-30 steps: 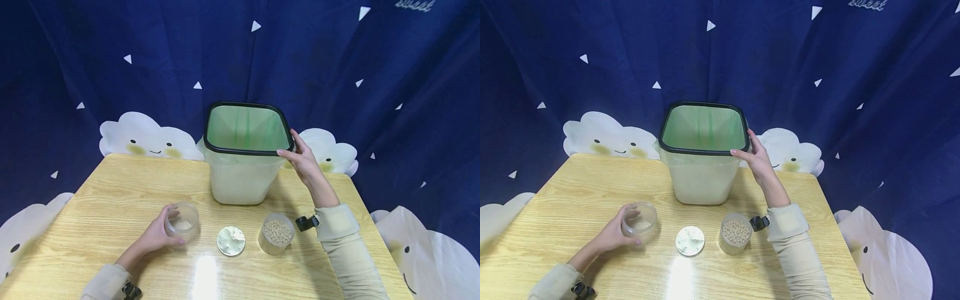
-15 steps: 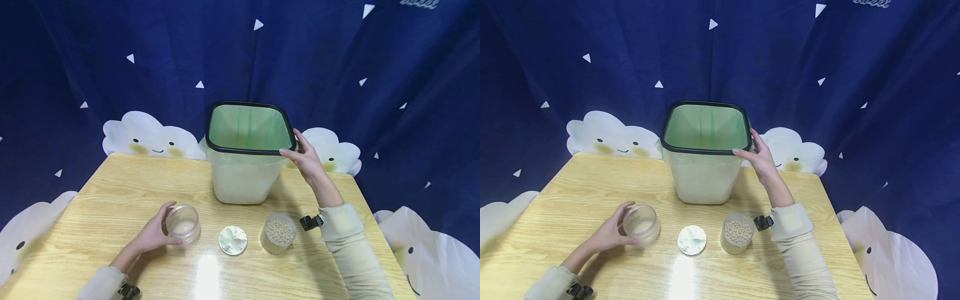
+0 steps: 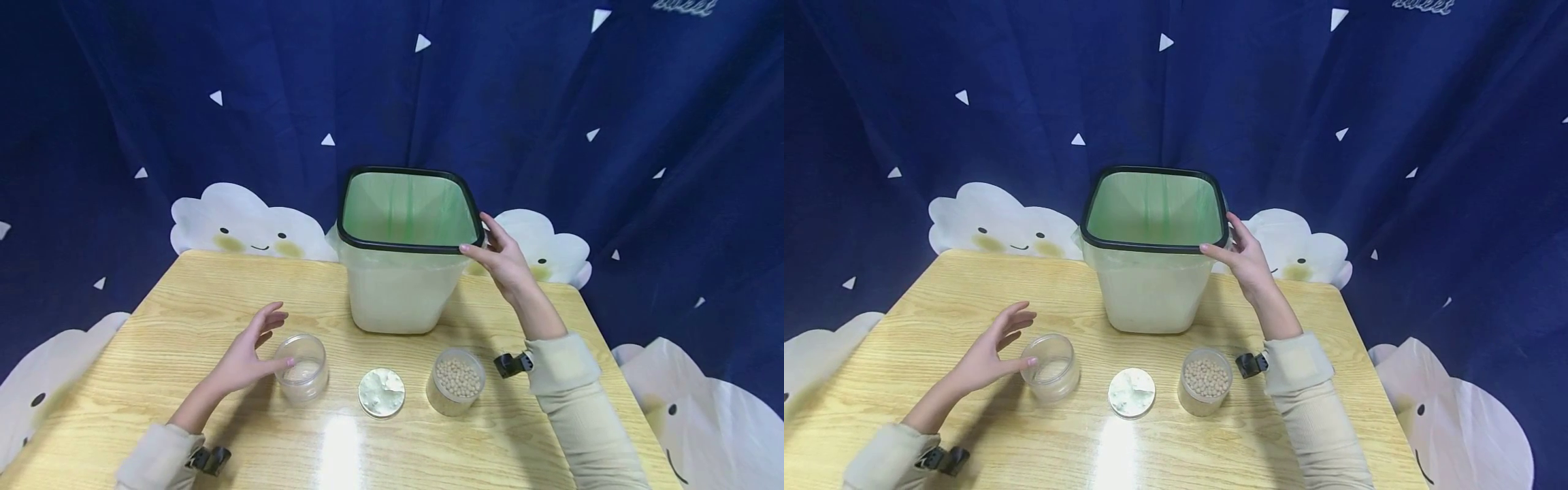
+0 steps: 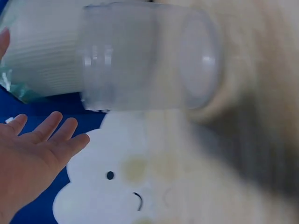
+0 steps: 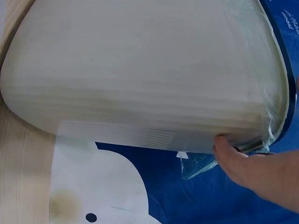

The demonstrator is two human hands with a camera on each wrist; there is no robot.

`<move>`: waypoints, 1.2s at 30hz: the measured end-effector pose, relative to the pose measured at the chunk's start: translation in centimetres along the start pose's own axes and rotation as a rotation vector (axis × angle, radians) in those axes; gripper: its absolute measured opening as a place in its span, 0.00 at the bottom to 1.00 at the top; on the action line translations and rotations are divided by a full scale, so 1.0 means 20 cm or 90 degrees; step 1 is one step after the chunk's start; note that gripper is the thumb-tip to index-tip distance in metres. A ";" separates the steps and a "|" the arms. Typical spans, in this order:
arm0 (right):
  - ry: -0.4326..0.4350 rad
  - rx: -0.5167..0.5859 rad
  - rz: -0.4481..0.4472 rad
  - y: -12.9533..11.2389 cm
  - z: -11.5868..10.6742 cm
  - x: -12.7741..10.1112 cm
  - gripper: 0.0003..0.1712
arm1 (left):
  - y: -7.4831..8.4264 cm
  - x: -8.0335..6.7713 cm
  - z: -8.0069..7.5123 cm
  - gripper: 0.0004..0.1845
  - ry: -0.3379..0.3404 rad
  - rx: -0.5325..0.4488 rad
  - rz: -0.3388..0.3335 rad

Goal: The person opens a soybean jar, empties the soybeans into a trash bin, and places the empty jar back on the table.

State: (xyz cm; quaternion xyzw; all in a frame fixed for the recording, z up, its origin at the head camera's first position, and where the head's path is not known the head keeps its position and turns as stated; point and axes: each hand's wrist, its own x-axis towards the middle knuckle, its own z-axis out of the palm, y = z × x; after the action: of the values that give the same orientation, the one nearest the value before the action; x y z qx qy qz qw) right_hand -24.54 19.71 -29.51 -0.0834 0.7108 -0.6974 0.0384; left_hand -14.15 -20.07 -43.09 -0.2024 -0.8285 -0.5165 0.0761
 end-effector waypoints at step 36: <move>-0.189 -0.171 -0.021 0.45 -0.34 -0.31 0.44 | 0.31 0.20 0.03 0.51 -0.034 0.016 0.168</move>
State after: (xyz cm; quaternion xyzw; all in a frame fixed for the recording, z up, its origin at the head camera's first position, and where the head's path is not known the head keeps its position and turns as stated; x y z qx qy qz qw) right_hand -20.20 27.65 -38.66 -0.2013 0.7827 -0.5768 0.1194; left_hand -15.17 -16.21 -36.88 -0.3221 -0.8028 -0.4862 0.1236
